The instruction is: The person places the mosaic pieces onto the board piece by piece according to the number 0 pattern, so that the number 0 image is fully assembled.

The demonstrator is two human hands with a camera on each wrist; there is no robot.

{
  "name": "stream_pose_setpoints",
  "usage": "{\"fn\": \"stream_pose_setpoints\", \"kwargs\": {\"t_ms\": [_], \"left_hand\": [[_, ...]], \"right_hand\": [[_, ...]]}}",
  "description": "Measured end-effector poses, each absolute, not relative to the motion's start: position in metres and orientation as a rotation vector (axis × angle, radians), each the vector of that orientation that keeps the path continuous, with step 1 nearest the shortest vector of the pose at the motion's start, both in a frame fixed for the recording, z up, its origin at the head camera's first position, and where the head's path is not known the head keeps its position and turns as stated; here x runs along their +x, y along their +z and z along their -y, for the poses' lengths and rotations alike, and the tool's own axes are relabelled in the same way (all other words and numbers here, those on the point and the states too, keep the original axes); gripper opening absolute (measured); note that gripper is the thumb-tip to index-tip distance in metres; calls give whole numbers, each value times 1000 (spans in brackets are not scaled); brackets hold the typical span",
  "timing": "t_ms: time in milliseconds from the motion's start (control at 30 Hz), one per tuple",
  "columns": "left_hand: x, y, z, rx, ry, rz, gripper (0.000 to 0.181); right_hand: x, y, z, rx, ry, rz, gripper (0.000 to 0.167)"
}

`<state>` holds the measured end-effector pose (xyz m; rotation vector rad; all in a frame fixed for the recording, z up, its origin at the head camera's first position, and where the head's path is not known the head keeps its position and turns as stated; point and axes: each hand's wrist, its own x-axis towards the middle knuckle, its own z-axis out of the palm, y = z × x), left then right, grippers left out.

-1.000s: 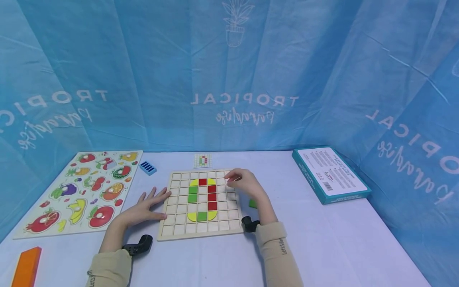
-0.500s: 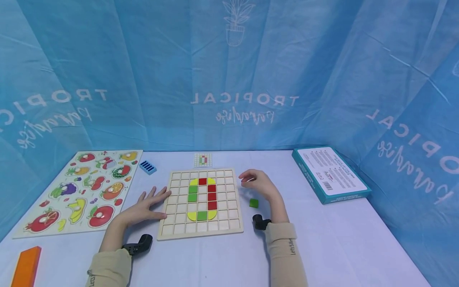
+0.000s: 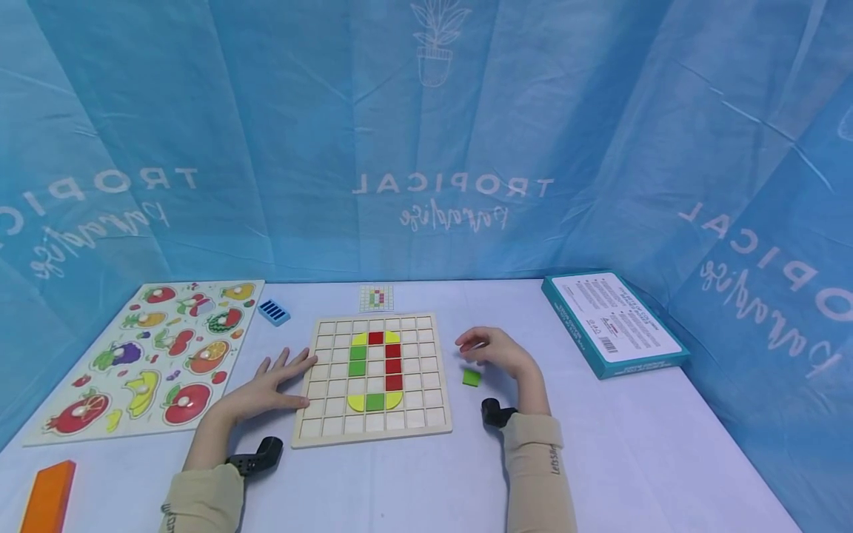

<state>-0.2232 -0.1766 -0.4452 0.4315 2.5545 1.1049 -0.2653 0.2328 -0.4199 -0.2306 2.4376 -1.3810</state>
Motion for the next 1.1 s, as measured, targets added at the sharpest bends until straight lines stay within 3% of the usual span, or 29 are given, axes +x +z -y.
{"fn": "stream_pose_setpoints", "kwargs": {"t_ms": [200,533,1100], "left_hand": [[-223,-445,176,429,1100,-2554,86],[-222,-444,175,424,1099,-2553,86],[-222,-444,176,422,1104,-2559,86]], "right_hand": [[-267,-429,-244,-306,-1341,-2354,32],[-262,-429,-246,-412,-1262,-2279,50],[-262,-421,-232,-285,-1182,-2404,41]]}}
